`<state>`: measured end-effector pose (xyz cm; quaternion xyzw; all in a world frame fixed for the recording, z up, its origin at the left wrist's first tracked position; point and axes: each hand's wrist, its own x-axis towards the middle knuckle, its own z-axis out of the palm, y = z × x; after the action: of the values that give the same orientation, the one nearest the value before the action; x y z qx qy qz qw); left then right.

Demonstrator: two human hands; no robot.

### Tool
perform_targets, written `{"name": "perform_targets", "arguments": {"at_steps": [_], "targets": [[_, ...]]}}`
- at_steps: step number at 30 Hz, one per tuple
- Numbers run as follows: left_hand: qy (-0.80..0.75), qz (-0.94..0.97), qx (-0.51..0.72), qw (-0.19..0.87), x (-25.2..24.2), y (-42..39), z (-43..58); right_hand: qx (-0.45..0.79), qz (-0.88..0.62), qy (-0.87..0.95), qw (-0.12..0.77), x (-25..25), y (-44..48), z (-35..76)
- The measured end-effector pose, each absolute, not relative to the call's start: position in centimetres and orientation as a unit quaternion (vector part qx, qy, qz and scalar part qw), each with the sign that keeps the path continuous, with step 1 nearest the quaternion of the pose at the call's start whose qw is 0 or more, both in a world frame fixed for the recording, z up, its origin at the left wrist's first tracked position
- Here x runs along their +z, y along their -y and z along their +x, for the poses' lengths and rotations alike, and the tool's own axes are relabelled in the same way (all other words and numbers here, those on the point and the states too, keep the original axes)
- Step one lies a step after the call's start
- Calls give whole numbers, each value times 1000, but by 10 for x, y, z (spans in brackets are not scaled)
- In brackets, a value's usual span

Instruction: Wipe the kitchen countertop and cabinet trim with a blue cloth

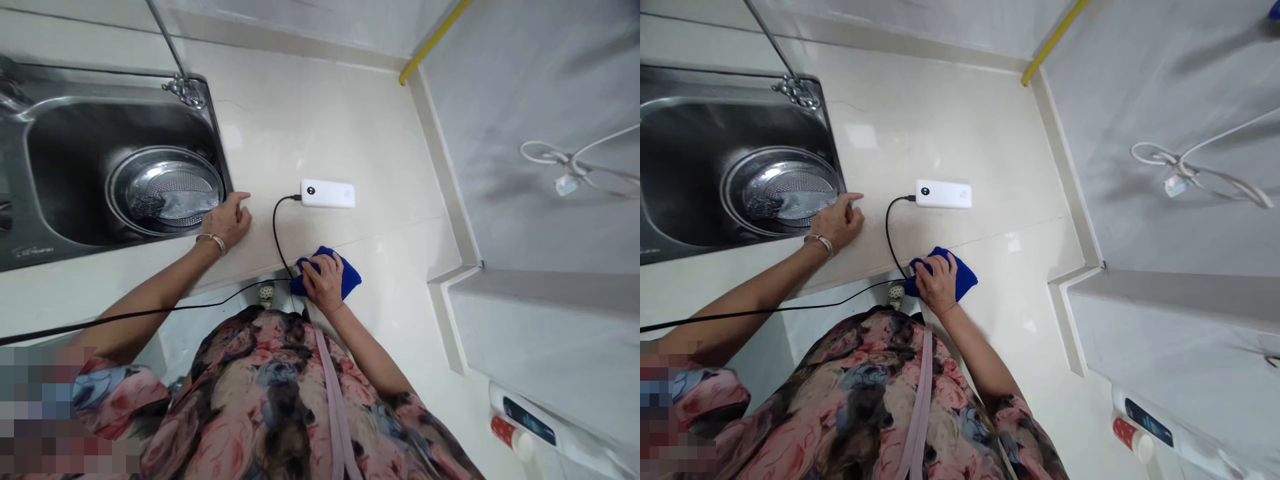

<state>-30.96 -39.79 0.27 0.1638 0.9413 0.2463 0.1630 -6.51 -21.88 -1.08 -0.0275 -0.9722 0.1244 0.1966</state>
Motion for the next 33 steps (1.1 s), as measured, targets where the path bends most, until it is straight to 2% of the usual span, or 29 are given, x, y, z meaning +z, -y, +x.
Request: {"name": "perform_targets", "arguments": {"at_steps": [3,7,12,21,27,33], "targets": [[-942,166,246,159,3,399,-310,120,-17,971,205,-11,213,-70],[-941,172,244,160,2,399,-309,101,-87,972,191,-13,206,-78],[-941,168,245,163,1,399,-310,114,-23,980,163,-8,207,-60],[-941,172,247,156,0,399,-310,95,-68,973,200,-11,215,-71],[-941,174,247,153,1,399,-309,104,-31,975,194,-8,211,-51],[-941,170,248,157,2,399,-309,86,-85,970,213,-14,217,-73]]}}
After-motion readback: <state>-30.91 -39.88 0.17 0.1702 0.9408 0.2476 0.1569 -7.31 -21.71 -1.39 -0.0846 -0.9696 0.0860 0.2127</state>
